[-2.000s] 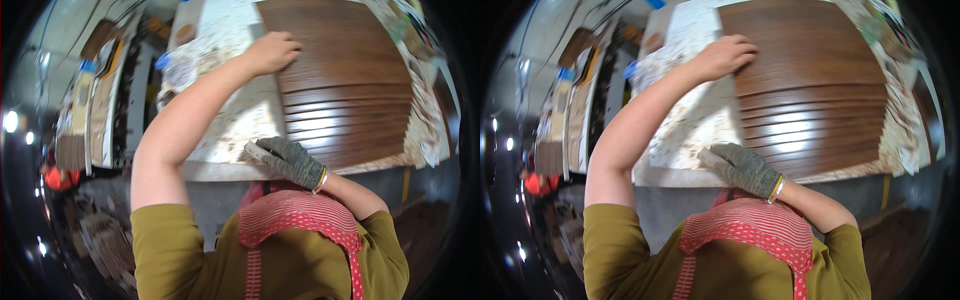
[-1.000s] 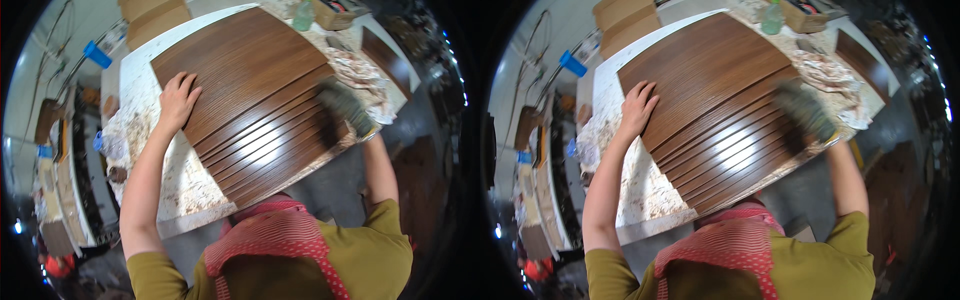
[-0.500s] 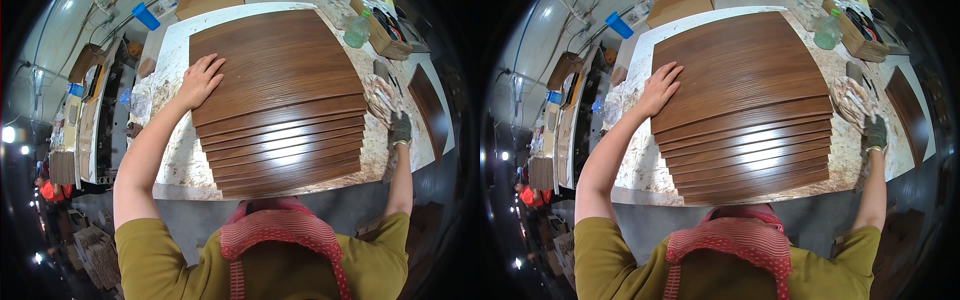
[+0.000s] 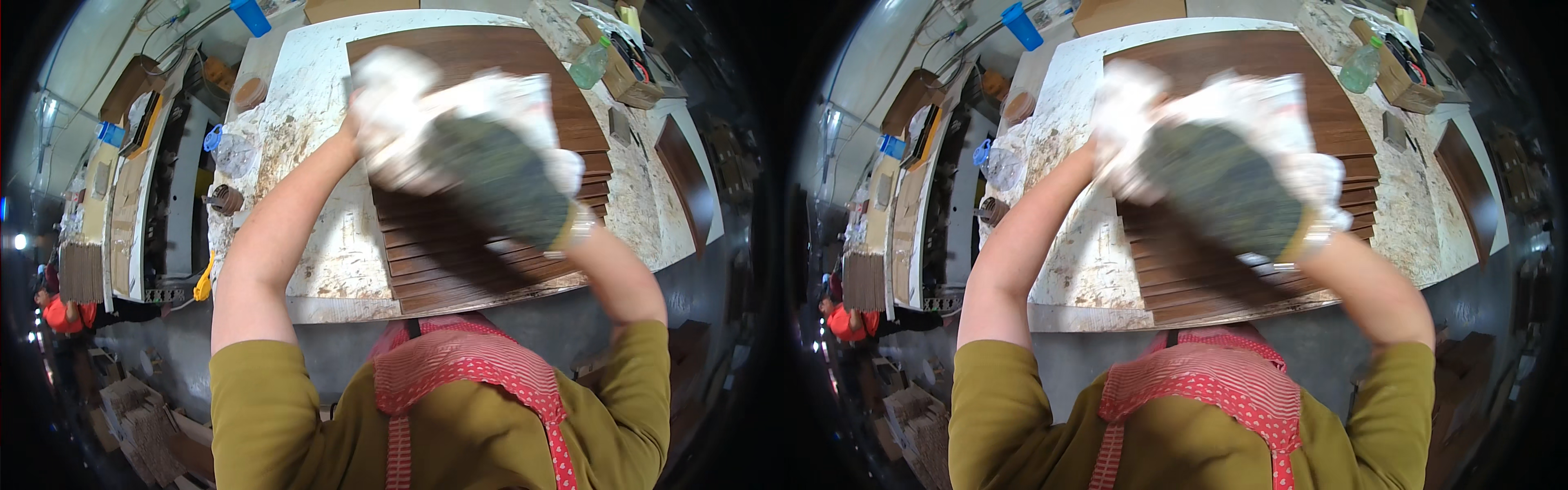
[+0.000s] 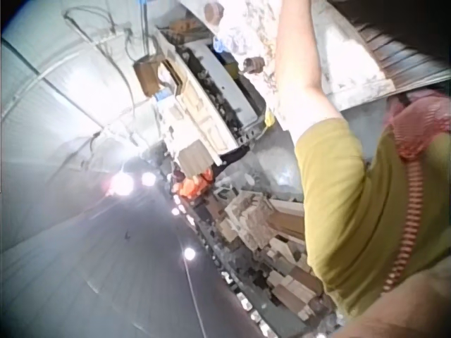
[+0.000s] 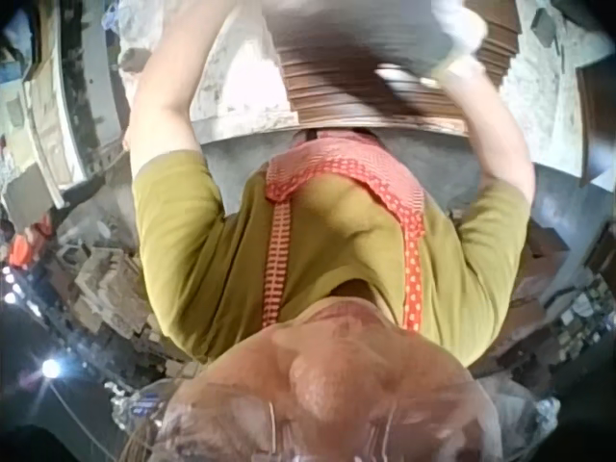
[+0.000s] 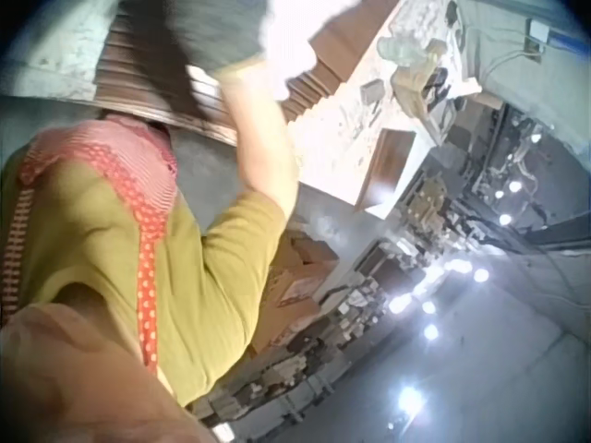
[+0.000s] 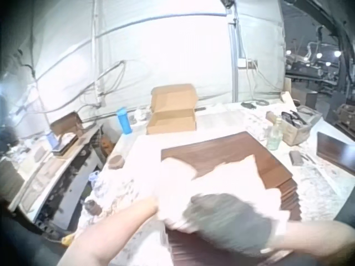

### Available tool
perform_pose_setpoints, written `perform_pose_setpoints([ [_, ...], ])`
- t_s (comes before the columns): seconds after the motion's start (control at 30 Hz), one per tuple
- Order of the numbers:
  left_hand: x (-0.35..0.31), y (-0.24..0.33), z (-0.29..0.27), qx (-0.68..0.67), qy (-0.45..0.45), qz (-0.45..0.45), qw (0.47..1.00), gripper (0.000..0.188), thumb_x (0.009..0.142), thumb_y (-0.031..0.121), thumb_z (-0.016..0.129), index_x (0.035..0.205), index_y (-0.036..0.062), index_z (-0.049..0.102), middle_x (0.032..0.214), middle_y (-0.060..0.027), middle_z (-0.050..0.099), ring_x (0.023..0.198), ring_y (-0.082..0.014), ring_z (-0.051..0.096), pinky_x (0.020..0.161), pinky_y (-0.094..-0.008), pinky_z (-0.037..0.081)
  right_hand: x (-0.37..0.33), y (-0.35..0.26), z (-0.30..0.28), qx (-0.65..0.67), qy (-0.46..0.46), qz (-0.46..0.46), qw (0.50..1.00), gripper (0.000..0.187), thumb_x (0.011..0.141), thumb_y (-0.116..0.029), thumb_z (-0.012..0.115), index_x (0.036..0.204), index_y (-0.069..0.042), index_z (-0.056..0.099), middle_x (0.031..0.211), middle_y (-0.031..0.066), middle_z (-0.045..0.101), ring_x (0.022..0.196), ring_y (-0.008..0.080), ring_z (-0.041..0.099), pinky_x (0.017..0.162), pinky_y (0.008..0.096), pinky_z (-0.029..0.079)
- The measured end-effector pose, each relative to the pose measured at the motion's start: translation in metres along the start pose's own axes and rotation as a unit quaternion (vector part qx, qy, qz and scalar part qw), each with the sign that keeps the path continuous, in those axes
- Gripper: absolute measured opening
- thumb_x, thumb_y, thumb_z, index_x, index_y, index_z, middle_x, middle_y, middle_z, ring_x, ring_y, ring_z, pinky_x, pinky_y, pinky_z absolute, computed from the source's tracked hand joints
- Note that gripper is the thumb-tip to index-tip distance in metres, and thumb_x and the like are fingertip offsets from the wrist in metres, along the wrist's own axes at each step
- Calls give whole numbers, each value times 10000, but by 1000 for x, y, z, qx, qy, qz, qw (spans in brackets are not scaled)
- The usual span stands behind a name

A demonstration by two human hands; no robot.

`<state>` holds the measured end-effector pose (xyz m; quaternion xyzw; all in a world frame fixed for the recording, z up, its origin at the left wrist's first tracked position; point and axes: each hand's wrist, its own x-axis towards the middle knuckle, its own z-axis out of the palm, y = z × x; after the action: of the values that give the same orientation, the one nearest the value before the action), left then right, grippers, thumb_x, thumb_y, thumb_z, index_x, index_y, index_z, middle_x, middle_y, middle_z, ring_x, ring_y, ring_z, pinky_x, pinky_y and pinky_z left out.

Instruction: The person wipes a stack of wooden boards with a cloth, handling them one at a time and then picking up a small wooden block to apply a substance to the edges.

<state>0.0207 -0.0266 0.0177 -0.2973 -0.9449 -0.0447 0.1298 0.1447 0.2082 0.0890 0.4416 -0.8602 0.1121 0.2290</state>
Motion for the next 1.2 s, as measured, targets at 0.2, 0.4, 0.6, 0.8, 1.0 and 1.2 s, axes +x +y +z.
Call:
perform_pose_setpoints([
  [0.2,2,0,3,-13,32,54,998,581,812,320,563,1353,173,410,1406,-101,358,1280,-289,376,1049,-450,322,44,-22,62,64,3,-76,995,305,788,-218,590,1052,-68,620,1055,103,598,919,263,593,843,417,443],
  [0.4,1,2,-5,-26,-27,-7,999,456,949,341,389,1367,161,410,1426,-116,343,1327,-291,294,1059,-467,240,-12,25,27,-63,-96,41,993,330,734,-195,629,1025,-41,600,1009,135,593,922,265,587,832,388,454],
  [0.6,2,2,-8,-10,-31,1,999,468,953,330,394,1391,167,377,1420,-107,347,1326,-289,303,1059,-442,237,-98,112,-30,-127,-207,144,959,337,691,-46,591,1027,-26,591,1021,116,569,1007,273,556,874,365,458],
  [0.8,2,9,-14,-31,-29,-2,999,463,945,324,409,1368,134,405,1413,-127,359,1321,-293,309,1057,-446,240,-185,202,-82,-226,-324,334,856,352,765,-124,561,1114,-103,598,1049,180,622,1004,317,593,866,399,468],
  [1.0,2,12,-15,-12,-48,-13,999,459,951,315,407,1376,142,394,1427,-124,336,1323,-301,302,1052,-445,241,-318,215,-79,-49,-226,542,808,472,804,-312,597,1225,-105,551,1161,232,566,1040,352,562,927,411,432],
  [1.2,4,9,-18,-35,-35,0,999,464,942,334,414,1364,141,404,1406,-126,360,1310,-300,319,1046,-446,254,-366,177,-19,-143,-104,522,834,599,758,-387,688,1238,-69,520,1315,222,442,1185,377,461,958,414,411],
])
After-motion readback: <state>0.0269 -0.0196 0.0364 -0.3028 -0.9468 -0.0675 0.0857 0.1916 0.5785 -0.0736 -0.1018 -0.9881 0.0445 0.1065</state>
